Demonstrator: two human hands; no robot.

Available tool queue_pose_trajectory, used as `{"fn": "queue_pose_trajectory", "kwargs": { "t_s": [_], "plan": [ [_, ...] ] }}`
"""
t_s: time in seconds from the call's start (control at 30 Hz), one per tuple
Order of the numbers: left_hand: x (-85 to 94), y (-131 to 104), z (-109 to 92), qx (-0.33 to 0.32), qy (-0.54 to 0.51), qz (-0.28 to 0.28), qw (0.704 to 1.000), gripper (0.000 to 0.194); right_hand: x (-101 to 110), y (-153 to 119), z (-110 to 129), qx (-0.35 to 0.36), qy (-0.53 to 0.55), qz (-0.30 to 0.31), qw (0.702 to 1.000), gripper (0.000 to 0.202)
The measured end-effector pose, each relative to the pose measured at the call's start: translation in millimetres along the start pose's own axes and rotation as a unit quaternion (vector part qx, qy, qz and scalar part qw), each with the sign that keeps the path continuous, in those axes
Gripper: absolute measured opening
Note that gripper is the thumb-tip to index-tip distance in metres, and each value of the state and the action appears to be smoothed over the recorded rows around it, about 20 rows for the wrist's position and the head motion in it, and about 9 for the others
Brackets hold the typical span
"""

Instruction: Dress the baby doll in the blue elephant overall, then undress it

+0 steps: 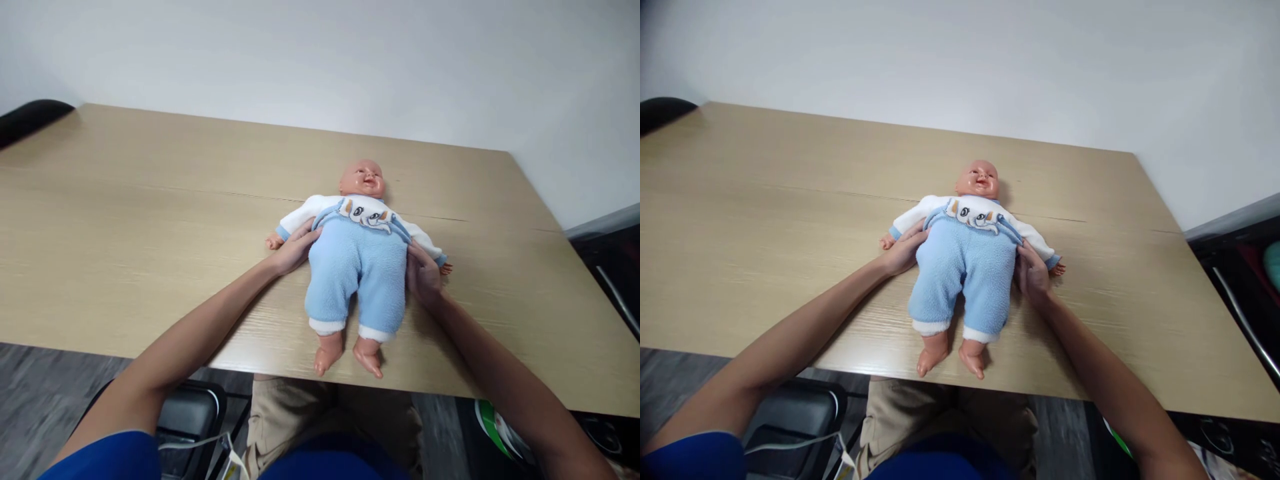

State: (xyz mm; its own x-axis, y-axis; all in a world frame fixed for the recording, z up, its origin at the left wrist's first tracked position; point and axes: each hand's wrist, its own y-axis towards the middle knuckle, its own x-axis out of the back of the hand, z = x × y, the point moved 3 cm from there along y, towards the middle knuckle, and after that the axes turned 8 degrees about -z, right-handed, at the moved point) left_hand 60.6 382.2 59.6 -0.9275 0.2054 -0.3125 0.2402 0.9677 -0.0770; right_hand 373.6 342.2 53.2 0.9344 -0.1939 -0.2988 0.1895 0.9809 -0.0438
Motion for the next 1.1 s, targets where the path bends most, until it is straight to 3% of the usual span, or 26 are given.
{"fn": "queue_pose_trajectory", "kwargs": {
  "t_s": [0.17,0.43,0.63,0.87,0.97,1.1],
  "plan": [
    [1.0,4,-3,-0.005,-0.017,0.029,0.999,0.057,-7,-2,3,0.007,0.005,-0.001,1.0,0.032],
    [3.8,5,-10,-0.025,-0.043,0.002,0.999,0.056,2,5,-4,-0.003,-0.01,0.003,1.0,0.035],
    [-0.2,5,-11,-0.011,-0.042,0.02,0.999,0.062,4,4,1,-0.012,-0.039,0.005,0.999,0.033],
    [11.4,8,-15,-0.036,0.064,0.058,0.996,0.051,-1,5,3,-0.017,-0.072,0.018,0.997,0.041],
    [17.0,7,-23,-0.076,0.15,0.056,0.984,0.053,-1,-2,5,0.012,-0.101,0.014,0.995,0.034],
    [7.8,1,-29,-0.13,0.155,0.018,0.979,0.057,-1,-13,21,0.127,-0.2,-0.012,0.972,0.03]
  ]
}}
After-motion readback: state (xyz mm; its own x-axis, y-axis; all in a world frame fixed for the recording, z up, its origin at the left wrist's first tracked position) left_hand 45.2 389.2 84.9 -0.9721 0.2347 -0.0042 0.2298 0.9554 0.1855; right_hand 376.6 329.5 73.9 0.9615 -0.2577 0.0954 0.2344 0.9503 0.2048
